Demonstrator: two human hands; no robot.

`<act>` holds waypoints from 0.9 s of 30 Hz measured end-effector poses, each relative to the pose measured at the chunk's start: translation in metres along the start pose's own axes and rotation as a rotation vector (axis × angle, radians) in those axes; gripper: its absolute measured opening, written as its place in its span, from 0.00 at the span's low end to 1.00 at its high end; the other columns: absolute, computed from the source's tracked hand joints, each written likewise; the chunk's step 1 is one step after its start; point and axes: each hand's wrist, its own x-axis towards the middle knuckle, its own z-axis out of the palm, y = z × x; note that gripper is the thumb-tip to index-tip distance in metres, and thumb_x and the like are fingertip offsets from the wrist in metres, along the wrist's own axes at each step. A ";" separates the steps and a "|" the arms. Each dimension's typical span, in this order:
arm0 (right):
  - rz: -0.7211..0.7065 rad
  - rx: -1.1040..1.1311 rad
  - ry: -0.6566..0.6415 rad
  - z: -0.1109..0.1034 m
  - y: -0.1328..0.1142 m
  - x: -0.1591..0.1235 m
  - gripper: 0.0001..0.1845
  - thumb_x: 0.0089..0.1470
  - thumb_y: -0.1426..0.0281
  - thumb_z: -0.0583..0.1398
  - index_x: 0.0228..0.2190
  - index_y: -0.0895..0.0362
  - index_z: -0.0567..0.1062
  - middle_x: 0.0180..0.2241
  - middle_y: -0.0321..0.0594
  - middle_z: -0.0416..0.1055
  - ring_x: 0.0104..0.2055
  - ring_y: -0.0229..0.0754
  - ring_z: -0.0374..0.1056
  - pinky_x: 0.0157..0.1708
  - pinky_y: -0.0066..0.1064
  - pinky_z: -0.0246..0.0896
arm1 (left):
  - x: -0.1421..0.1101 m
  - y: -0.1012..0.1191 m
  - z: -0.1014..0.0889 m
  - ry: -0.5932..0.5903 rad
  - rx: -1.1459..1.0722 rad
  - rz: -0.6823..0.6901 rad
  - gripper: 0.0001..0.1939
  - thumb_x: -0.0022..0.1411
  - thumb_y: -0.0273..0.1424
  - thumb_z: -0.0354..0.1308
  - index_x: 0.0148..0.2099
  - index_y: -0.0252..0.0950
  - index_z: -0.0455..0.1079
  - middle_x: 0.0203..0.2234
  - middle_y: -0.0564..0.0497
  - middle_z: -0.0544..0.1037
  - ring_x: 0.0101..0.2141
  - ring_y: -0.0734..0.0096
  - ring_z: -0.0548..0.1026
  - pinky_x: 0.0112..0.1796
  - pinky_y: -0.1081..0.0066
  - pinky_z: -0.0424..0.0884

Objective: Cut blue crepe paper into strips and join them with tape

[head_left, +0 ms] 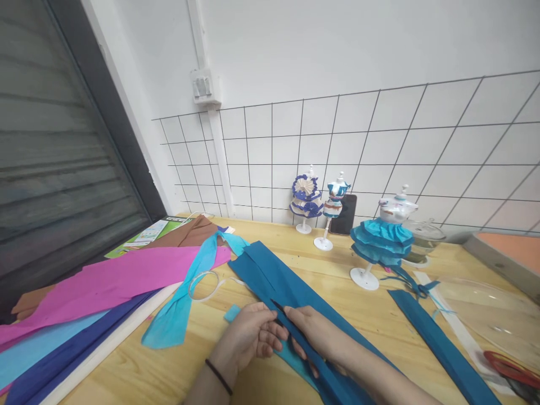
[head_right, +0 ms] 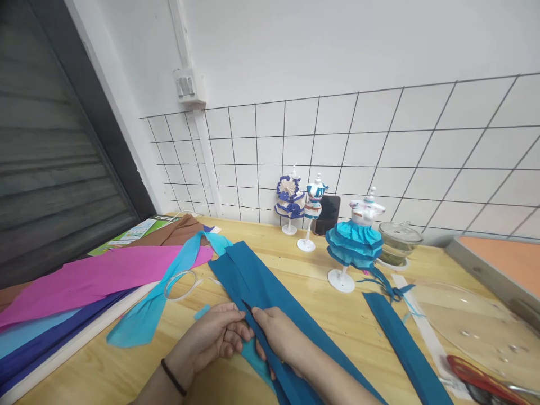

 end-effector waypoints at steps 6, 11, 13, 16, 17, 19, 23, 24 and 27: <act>-0.013 -0.005 -0.005 -0.002 0.000 -0.001 0.23 0.59 0.62 0.43 0.19 0.58 0.66 0.07 0.27 0.57 0.05 0.30 0.48 0.04 0.20 0.48 | 0.001 0.000 -0.001 -0.003 0.002 0.004 0.08 0.52 0.33 0.54 0.29 0.34 0.59 0.18 0.50 0.75 0.14 0.79 0.70 0.13 0.84 0.56; -0.024 -0.028 -0.016 -0.002 -0.007 -0.001 0.26 0.59 0.62 0.42 0.16 0.58 0.65 0.06 0.28 0.56 0.04 0.30 0.48 0.03 0.19 0.40 | -0.001 0.000 0.000 -0.002 0.011 0.010 0.10 0.50 0.34 0.56 0.29 0.35 0.59 0.18 0.50 0.75 0.14 0.79 0.70 0.13 0.83 0.57; -0.029 -0.033 -0.018 -0.002 -0.008 0.001 0.27 0.58 0.62 0.42 0.14 0.57 0.64 0.06 0.29 0.56 0.04 0.30 0.47 0.03 0.20 0.41 | -0.001 0.000 0.000 -0.001 0.015 0.010 0.09 0.51 0.34 0.55 0.28 0.35 0.58 0.18 0.51 0.75 0.14 0.80 0.69 0.13 0.83 0.57; -0.023 -0.045 -0.023 -0.002 -0.008 0.005 0.27 0.58 0.62 0.42 0.13 0.57 0.64 0.06 0.29 0.55 0.04 0.31 0.47 0.03 0.22 0.44 | -0.001 0.001 0.000 0.003 0.022 0.007 0.08 0.51 0.33 0.54 0.28 0.35 0.58 0.18 0.51 0.75 0.13 0.80 0.69 0.12 0.83 0.56; -0.022 -0.050 -0.024 -0.002 -0.008 0.005 0.27 0.58 0.62 0.42 0.13 0.57 0.64 0.06 0.29 0.55 0.04 0.31 0.47 0.03 0.22 0.45 | -0.002 0.001 0.000 0.004 0.024 0.006 0.08 0.51 0.33 0.54 0.28 0.35 0.59 0.18 0.50 0.75 0.13 0.80 0.69 0.12 0.83 0.56; -0.024 -0.058 -0.024 -0.002 -0.008 0.006 0.27 0.58 0.61 0.42 0.13 0.57 0.65 0.06 0.28 0.56 0.04 0.31 0.47 0.04 0.22 0.46 | -0.002 0.001 0.001 0.004 0.027 0.004 0.07 0.51 0.32 0.54 0.28 0.34 0.59 0.18 0.50 0.75 0.13 0.80 0.69 0.12 0.83 0.56; -0.036 -0.060 -0.025 -0.002 -0.008 0.005 0.27 0.58 0.60 0.43 0.14 0.57 0.65 0.06 0.29 0.56 0.05 0.31 0.48 0.04 0.22 0.44 | -0.004 0.002 0.002 0.006 0.027 -0.003 0.09 0.51 0.33 0.55 0.28 0.35 0.59 0.17 0.51 0.75 0.13 0.80 0.69 0.13 0.83 0.55; -0.038 -0.058 -0.025 -0.002 -0.008 0.004 0.27 0.58 0.60 0.43 0.14 0.57 0.65 0.06 0.29 0.56 0.05 0.31 0.48 0.04 0.22 0.44 | -0.004 0.002 0.002 0.008 0.027 -0.003 0.09 0.50 0.34 0.56 0.28 0.35 0.59 0.17 0.51 0.75 0.14 0.79 0.69 0.13 0.83 0.55; -0.042 -0.053 -0.025 -0.001 -0.007 0.005 0.27 0.58 0.60 0.43 0.14 0.57 0.65 0.06 0.29 0.55 0.05 0.30 0.47 0.04 0.22 0.47 | -0.004 0.002 0.003 0.009 0.028 -0.003 0.10 0.50 0.34 0.56 0.28 0.34 0.59 0.17 0.51 0.74 0.14 0.79 0.69 0.13 0.83 0.55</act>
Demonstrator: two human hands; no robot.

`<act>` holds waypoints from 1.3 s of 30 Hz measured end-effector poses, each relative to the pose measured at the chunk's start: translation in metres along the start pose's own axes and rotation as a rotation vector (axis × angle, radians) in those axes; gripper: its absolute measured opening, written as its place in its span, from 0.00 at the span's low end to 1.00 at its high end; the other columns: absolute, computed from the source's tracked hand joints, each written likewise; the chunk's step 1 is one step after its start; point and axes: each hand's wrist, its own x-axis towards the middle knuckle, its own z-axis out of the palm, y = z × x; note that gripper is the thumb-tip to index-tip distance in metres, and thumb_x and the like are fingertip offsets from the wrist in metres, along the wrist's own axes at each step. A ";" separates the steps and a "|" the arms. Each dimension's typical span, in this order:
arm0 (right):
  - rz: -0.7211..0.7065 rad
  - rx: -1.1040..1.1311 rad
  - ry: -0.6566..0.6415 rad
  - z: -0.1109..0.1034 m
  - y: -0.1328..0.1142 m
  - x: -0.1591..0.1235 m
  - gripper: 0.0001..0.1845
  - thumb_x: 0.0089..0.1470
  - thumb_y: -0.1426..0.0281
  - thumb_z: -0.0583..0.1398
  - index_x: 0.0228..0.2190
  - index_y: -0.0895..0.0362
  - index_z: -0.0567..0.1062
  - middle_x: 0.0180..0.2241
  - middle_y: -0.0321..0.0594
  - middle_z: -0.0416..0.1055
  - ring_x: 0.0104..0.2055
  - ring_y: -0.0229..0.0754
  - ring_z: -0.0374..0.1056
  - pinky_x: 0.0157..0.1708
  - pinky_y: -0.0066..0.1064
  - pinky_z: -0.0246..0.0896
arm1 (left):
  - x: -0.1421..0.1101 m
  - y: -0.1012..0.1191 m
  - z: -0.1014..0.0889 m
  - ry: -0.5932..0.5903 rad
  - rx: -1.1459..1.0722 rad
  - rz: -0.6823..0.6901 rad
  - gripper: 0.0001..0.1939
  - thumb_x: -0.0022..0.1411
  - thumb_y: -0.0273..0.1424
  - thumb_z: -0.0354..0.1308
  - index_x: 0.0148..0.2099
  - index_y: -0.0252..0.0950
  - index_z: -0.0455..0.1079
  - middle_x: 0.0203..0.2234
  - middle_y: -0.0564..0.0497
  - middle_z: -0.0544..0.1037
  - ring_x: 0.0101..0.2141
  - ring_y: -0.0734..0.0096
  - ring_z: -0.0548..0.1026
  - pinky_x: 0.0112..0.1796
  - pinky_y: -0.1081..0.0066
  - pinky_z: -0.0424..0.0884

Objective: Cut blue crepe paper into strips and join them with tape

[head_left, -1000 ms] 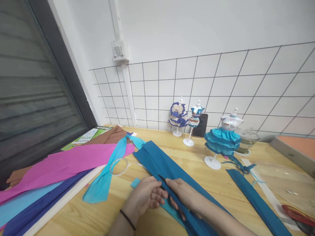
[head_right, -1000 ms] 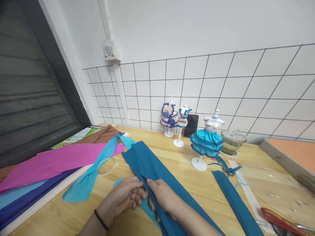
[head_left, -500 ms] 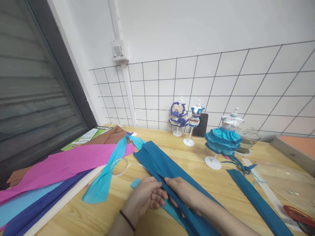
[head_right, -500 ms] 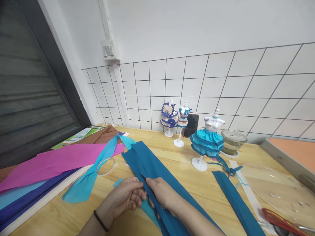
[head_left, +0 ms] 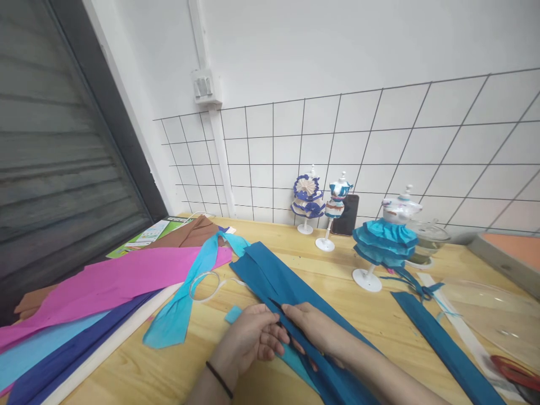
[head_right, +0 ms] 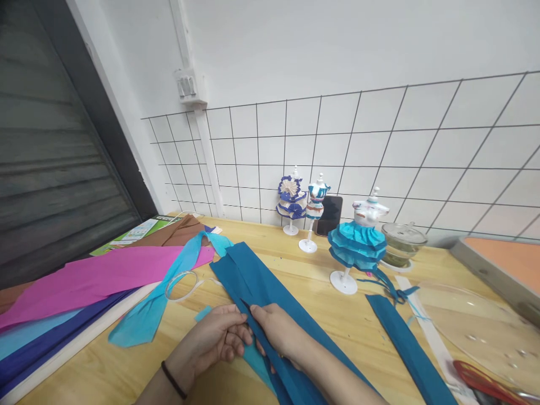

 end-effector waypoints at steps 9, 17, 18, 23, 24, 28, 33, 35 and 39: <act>0.004 -0.013 0.010 -0.001 0.001 -0.001 0.24 0.58 0.60 0.44 0.18 0.57 0.66 0.06 0.28 0.55 0.06 0.30 0.47 0.05 0.21 0.46 | 0.000 0.003 -0.003 0.038 -0.048 -0.008 0.11 0.54 0.35 0.55 0.29 0.34 0.59 0.17 0.49 0.75 0.14 0.78 0.70 0.14 0.82 0.57; 0.006 -0.028 -0.006 -0.002 0.000 -0.004 0.22 0.58 0.63 0.44 0.19 0.57 0.66 0.07 0.27 0.56 0.05 0.31 0.48 0.04 0.21 0.45 | 0.003 0.003 -0.005 0.097 -0.077 0.035 0.12 0.56 0.35 0.54 0.28 0.37 0.53 0.15 0.51 0.73 0.13 0.78 0.69 0.15 0.81 0.57; 0.003 -0.030 -0.007 -0.002 0.000 -0.003 0.22 0.58 0.63 0.44 0.19 0.57 0.66 0.07 0.27 0.56 0.05 0.31 0.48 0.04 0.21 0.44 | 0.003 0.002 -0.005 0.096 -0.075 0.033 0.12 0.56 0.34 0.54 0.27 0.37 0.53 0.15 0.51 0.73 0.13 0.78 0.69 0.15 0.82 0.57; -0.001 -0.019 -0.008 0.000 0.001 0.004 0.24 0.58 0.60 0.44 0.18 0.57 0.66 0.07 0.28 0.57 0.05 0.30 0.47 0.04 0.20 0.48 | 0.002 0.002 -0.004 0.093 -0.070 0.027 0.09 0.59 0.31 0.50 0.27 0.36 0.54 0.15 0.51 0.73 0.13 0.79 0.69 0.14 0.82 0.56; 0.000 -0.016 -0.013 0.001 0.000 0.005 0.24 0.58 0.60 0.44 0.18 0.58 0.67 0.07 0.28 0.56 0.05 0.30 0.48 0.04 0.20 0.47 | 0.003 0.002 -0.004 0.093 -0.069 0.026 0.09 0.59 0.30 0.49 0.28 0.36 0.54 0.15 0.52 0.73 0.13 0.79 0.69 0.14 0.82 0.56; 0.006 -0.011 -0.021 0.002 -0.004 0.006 0.25 0.58 0.61 0.44 0.17 0.59 0.67 0.06 0.29 0.56 0.05 0.29 0.48 0.04 0.18 0.45 | 0.004 0.001 -0.004 0.093 -0.068 0.028 0.09 0.59 0.31 0.49 0.28 0.35 0.55 0.16 0.52 0.73 0.13 0.79 0.68 0.14 0.82 0.56; 0.015 -0.011 -0.019 0.003 -0.003 0.008 0.25 0.58 0.61 0.44 0.18 0.58 0.67 0.06 0.28 0.56 0.05 0.30 0.48 0.04 0.18 0.46 | 0.004 0.001 -0.005 0.087 -0.068 0.032 0.10 0.57 0.33 0.52 0.28 0.35 0.56 0.16 0.51 0.73 0.13 0.79 0.69 0.14 0.82 0.57; 0.013 -0.008 -0.018 0.002 -0.001 0.008 0.24 0.59 0.62 0.44 0.18 0.58 0.67 0.05 0.27 0.55 0.05 0.30 0.48 0.04 0.18 0.47 | 0.004 0.001 -0.005 0.082 -0.066 0.028 0.08 0.58 0.32 0.51 0.28 0.35 0.56 0.16 0.51 0.73 0.13 0.79 0.69 0.14 0.81 0.57; 0.006 -0.005 -0.016 0.002 0.002 0.008 0.23 0.58 0.62 0.44 0.19 0.58 0.67 0.06 0.28 0.56 0.05 0.30 0.48 0.03 0.19 0.48 | 0.003 0.001 -0.005 0.077 -0.061 0.027 0.07 0.59 0.30 0.47 0.29 0.35 0.56 0.16 0.51 0.74 0.13 0.79 0.69 0.14 0.81 0.57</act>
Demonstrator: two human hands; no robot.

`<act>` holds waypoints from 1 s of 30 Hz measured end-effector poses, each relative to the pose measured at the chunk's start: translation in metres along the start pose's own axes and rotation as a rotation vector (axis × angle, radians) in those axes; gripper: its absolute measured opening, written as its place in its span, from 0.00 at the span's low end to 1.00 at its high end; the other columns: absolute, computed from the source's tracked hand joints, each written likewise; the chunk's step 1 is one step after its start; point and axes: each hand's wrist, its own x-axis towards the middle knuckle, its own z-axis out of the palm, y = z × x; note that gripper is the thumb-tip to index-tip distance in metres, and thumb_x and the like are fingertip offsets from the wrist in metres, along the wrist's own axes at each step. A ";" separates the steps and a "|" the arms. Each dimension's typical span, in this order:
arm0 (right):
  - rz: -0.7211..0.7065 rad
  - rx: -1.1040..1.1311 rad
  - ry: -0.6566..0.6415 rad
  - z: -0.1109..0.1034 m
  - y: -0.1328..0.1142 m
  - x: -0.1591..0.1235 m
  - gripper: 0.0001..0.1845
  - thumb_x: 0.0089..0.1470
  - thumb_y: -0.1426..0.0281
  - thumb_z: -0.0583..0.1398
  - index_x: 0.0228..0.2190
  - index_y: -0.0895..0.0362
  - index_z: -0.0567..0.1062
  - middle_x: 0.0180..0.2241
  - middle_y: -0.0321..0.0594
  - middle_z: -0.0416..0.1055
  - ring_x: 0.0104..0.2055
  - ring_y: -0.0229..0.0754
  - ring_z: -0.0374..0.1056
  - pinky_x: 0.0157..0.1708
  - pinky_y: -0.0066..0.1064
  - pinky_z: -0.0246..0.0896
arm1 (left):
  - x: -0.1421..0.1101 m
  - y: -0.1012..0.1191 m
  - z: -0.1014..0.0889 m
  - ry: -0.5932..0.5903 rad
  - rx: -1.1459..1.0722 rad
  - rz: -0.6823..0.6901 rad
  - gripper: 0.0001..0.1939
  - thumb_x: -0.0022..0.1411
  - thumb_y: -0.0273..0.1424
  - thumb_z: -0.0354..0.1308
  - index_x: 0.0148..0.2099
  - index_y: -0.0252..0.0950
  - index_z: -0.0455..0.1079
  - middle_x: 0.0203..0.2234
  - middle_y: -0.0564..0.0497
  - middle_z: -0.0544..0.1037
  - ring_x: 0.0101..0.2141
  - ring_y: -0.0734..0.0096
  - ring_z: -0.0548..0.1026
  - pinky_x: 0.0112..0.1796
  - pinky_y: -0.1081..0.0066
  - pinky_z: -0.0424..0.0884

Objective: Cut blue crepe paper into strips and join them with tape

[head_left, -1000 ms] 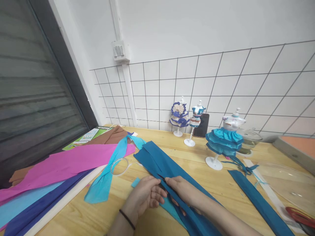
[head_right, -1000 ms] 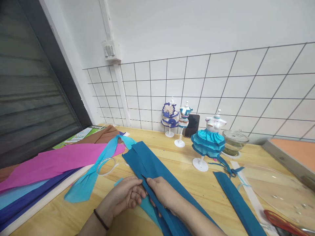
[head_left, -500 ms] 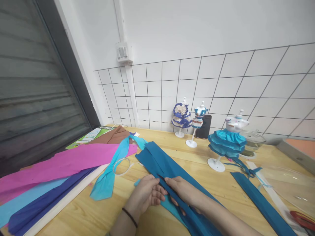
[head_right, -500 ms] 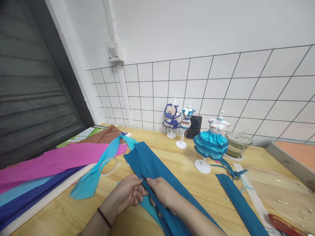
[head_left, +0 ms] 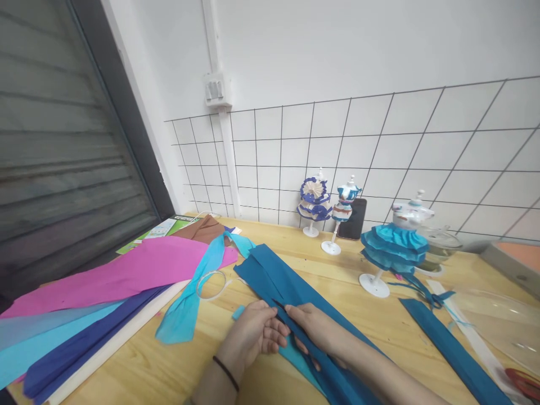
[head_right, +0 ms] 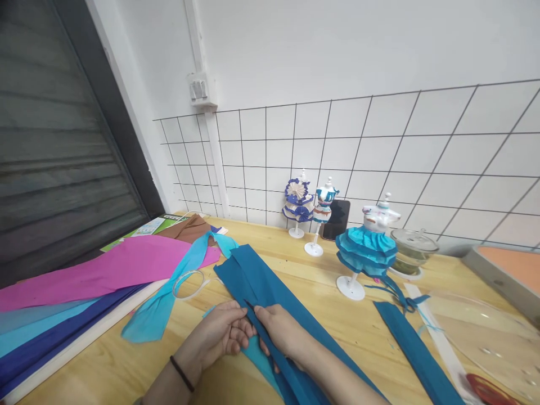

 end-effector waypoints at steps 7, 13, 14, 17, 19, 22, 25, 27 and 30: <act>-0.006 -0.015 0.000 0.001 -0.005 0.002 0.26 0.58 0.61 0.44 0.16 0.59 0.67 0.06 0.29 0.56 0.05 0.30 0.49 0.04 0.18 0.47 | 0.001 0.000 0.001 -0.006 0.004 0.002 0.08 0.59 0.30 0.48 0.28 0.35 0.56 0.15 0.52 0.73 0.13 0.79 0.68 0.14 0.82 0.57; -0.017 -0.040 -0.009 0.001 -0.008 0.002 0.27 0.58 0.61 0.44 0.15 0.58 0.67 0.06 0.29 0.57 0.04 0.29 0.46 0.03 0.18 0.43 | 0.000 0.000 0.000 -0.006 0.005 -0.009 0.08 0.59 0.29 0.48 0.27 0.35 0.57 0.14 0.53 0.72 0.12 0.79 0.68 0.13 0.82 0.57; -0.019 -0.041 -0.009 0.001 -0.008 0.002 0.27 0.58 0.61 0.44 0.15 0.58 0.67 0.06 0.29 0.57 0.04 0.29 0.46 0.03 0.19 0.43 | 0.000 0.000 0.000 -0.007 0.004 -0.009 0.08 0.59 0.30 0.48 0.27 0.35 0.57 0.14 0.53 0.72 0.12 0.79 0.68 0.13 0.82 0.57; -0.017 -0.041 -0.012 0.001 -0.008 0.004 0.26 0.58 0.61 0.44 0.15 0.58 0.67 0.06 0.29 0.56 0.05 0.29 0.46 0.03 0.19 0.43 | 0.000 0.000 0.001 -0.007 0.001 -0.009 0.09 0.58 0.31 0.50 0.26 0.35 0.56 0.14 0.53 0.72 0.12 0.79 0.68 0.13 0.82 0.57; -0.015 -0.041 -0.011 0.001 -0.007 0.005 0.26 0.58 0.61 0.44 0.16 0.58 0.67 0.06 0.29 0.56 0.05 0.29 0.47 0.04 0.19 0.44 | 0.000 0.000 0.001 -0.007 -0.001 -0.011 0.09 0.57 0.31 0.50 0.26 0.35 0.56 0.14 0.53 0.72 0.12 0.79 0.68 0.13 0.81 0.57; -0.013 -0.041 0.001 0.001 -0.005 0.007 0.24 0.58 0.62 0.44 0.17 0.58 0.67 0.06 0.28 0.56 0.05 0.30 0.47 0.04 0.19 0.44 | 0.001 -0.001 0.001 -0.010 -0.002 -0.015 0.09 0.58 0.30 0.50 0.26 0.35 0.56 0.14 0.53 0.71 0.12 0.79 0.68 0.13 0.81 0.57; -0.015 -0.051 0.012 0.001 -0.003 0.007 0.24 0.58 0.61 0.43 0.17 0.58 0.66 0.07 0.28 0.56 0.05 0.29 0.48 0.05 0.19 0.43 | 0.002 0.000 -0.001 -0.004 -0.004 -0.013 0.09 0.58 0.32 0.50 0.28 0.34 0.57 0.15 0.53 0.72 0.12 0.79 0.68 0.13 0.81 0.58; -0.024 -0.068 0.024 0.001 -0.003 0.005 0.24 0.58 0.61 0.44 0.17 0.57 0.66 0.06 0.27 0.55 0.05 0.29 0.47 0.05 0.19 0.40 | 0.002 0.001 -0.002 0.014 -0.005 -0.002 0.09 0.60 0.33 0.49 0.30 0.34 0.58 0.16 0.52 0.72 0.13 0.79 0.69 0.14 0.81 0.59; -0.036 -0.102 0.037 0.001 -0.004 0.003 0.24 0.58 0.63 0.44 0.14 0.56 0.62 0.04 0.26 0.51 0.04 0.28 0.44 0.05 0.19 0.37 | 0.003 0.003 -0.004 0.061 -0.008 0.025 0.09 0.63 0.33 0.44 0.31 0.35 0.56 0.14 0.54 0.71 0.12 0.79 0.68 0.14 0.81 0.59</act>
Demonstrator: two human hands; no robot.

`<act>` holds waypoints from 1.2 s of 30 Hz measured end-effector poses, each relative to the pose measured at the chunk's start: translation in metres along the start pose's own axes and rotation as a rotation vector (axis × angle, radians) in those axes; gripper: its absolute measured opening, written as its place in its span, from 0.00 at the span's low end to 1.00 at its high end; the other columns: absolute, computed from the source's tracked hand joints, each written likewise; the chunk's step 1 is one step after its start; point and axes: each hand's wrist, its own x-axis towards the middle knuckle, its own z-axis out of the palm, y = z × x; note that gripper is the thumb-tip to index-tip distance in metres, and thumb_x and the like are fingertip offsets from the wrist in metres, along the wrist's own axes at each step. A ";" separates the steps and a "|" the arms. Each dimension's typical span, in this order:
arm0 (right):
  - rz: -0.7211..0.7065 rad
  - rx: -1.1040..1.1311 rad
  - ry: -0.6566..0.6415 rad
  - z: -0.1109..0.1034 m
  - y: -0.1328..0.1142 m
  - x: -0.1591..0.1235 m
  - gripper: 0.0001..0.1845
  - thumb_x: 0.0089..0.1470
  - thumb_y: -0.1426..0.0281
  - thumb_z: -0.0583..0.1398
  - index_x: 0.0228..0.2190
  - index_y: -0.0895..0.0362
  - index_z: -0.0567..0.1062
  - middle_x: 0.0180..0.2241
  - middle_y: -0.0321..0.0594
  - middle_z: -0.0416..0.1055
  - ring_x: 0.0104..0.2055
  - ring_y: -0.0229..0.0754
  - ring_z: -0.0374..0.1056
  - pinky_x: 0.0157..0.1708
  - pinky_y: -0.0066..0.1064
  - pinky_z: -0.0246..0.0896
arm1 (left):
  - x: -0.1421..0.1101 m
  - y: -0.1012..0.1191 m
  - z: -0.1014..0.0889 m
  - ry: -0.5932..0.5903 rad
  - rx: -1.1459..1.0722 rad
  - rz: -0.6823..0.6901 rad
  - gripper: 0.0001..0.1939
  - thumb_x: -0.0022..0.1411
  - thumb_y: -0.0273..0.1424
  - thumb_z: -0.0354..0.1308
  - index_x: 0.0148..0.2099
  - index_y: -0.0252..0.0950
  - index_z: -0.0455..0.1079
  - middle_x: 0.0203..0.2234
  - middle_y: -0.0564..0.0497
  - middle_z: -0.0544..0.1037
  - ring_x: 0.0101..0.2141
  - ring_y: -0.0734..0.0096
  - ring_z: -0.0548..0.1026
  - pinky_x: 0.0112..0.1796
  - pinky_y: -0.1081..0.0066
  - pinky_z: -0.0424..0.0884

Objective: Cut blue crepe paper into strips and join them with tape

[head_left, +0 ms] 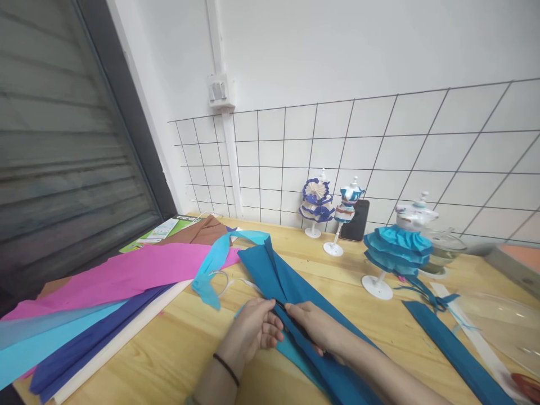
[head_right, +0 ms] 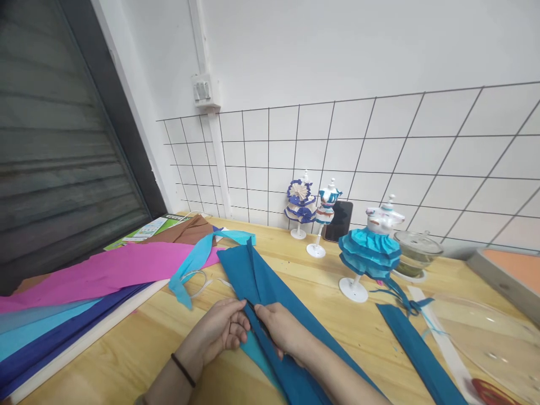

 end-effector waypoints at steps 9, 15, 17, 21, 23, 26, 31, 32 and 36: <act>0.041 -0.035 -0.030 -0.004 0.003 -0.015 0.26 0.59 0.61 0.43 0.14 0.57 0.62 0.05 0.26 0.51 0.05 0.29 0.47 0.06 0.19 0.44 | 0.003 -0.001 -0.002 0.029 0.020 0.019 0.08 0.63 0.29 0.44 0.30 0.37 0.52 0.13 0.57 0.69 0.11 0.80 0.67 0.13 0.82 0.57; 0.190 -0.082 -0.048 -0.044 0.006 -0.053 0.26 0.55 0.51 0.44 0.27 0.58 0.68 0.11 0.27 0.59 0.06 0.28 0.48 0.05 0.19 0.47 | 0.001 0.000 -0.001 0.032 0.032 0.011 0.08 0.63 0.29 0.44 0.29 0.37 0.53 0.13 0.56 0.69 0.12 0.79 0.67 0.14 0.82 0.57; 0.182 -0.214 0.034 -0.064 0.010 -0.063 0.23 0.52 0.50 0.48 0.26 0.57 0.66 0.13 0.27 0.60 0.07 0.27 0.49 0.07 0.20 0.49 | 0.001 0.000 -0.001 0.031 0.038 0.007 0.08 0.63 0.29 0.44 0.29 0.36 0.54 0.13 0.55 0.69 0.12 0.79 0.67 0.14 0.81 0.57; 0.076 -0.531 0.358 -0.092 0.034 -0.070 0.16 0.48 0.55 0.54 0.30 0.55 0.64 0.29 0.40 0.70 0.22 0.38 0.67 0.17 0.26 0.58 | 0.000 0.001 0.001 0.028 0.050 0.005 0.08 0.62 0.28 0.44 0.29 0.37 0.54 0.14 0.55 0.70 0.12 0.79 0.67 0.14 0.81 0.57; 0.039 -0.586 0.437 -0.095 0.050 -0.070 0.13 0.45 0.61 0.57 0.32 0.55 0.63 0.35 0.45 0.70 0.34 0.46 0.68 0.28 0.30 0.60 | 0.000 0.002 0.002 0.023 0.056 0.010 0.08 0.62 0.28 0.44 0.29 0.37 0.54 0.13 0.55 0.70 0.12 0.79 0.67 0.14 0.82 0.56; 0.005 -0.630 0.453 -0.090 0.070 -0.072 0.06 0.44 0.68 0.57 0.27 0.55 0.63 0.30 0.42 0.71 0.35 0.47 0.67 0.33 0.32 0.57 | -0.001 0.001 0.004 0.008 0.063 0.013 0.08 0.61 0.28 0.45 0.29 0.37 0.53 0.13 0.55 0.70 0.12 0.79 0.67 0.13 0.82 0.56; -0.029 -0.633 0.451 -0.091 0.081 -0.091 0.03 0.45 0.70 0.54 0.27 0.54 0.64 0.30 0.39 0.72 0.34 0.45 0.68 0.34 0.30 0.57 | -0.005 -0.005 0.009 -0.058 0.077 0.002 0.08 0.60 0.30 0.47 0.28 0.37 0.53 0.14 0.55 0.70 0.12 0.79 0.67 0.13 0.82 0.57; -0.032 -0.628 0.453 -0.095 0.082 -0.099 0.04 0.45 0.69 0.55 0.28 0.54 0.65 0.31 0.39 0.72 0.36 0.46 0.68 0.35 0.30 0.58 | -0.006 -0.008 0.012 -0.083 0.083 -0.006 0.08 0.59 0.31 0.48 0.28 0.37 0.54 0.14 0.55 0.71 0.12 0.79 0.67 0.13 0.82 0.57; 0.009 -0.598 0.541 -0.110 0.091 -0.136 0.14 0.45 0.66 0.57 0.38 0.54 0.68 0.43 0.43 0.72 0.46 0.50 0.66 0.43 0.33 0.57 | -0.010 -0.021 0.025 -0.202 0.111 -0.051 0.10 0.55 0.34 0.53 0.28 0.37 0.54 0.15 0.51 0.72 0.12 0.76 0.69 0.11 0.82 0.56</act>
